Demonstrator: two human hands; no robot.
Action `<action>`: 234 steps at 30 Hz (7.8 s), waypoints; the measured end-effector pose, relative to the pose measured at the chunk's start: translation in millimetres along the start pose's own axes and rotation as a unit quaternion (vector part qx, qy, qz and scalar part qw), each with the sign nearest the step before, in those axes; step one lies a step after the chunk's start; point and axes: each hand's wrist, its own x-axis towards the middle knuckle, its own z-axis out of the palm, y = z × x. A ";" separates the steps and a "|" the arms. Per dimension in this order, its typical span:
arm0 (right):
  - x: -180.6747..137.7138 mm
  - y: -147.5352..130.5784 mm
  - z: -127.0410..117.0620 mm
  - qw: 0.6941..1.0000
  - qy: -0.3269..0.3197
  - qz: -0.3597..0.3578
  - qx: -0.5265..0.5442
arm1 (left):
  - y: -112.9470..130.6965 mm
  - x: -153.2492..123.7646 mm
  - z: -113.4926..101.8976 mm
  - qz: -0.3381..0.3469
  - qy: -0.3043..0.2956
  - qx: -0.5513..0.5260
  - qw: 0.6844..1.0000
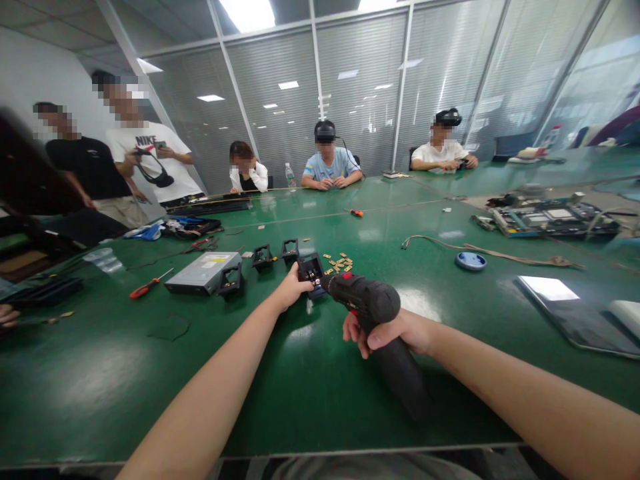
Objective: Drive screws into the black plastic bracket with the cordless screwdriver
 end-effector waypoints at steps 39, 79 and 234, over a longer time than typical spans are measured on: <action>0.8 7.8 -7.9 1.000 0.003 0.001 0.007 | 1.0 2.4 1.9 0.001 0.004 0.003 1.000; 1.5 2.7 -2.5 1.000 0.000 0.001 0.011 | -6.1 3.2 -5.3 0.001 0.002 0.018 1.000; 2.7 9.3 -9.7 1.000 0.009 -0.006 -0.008 | 5.3 -0.9 -1.2 -0.001 0.017 0.031 0.999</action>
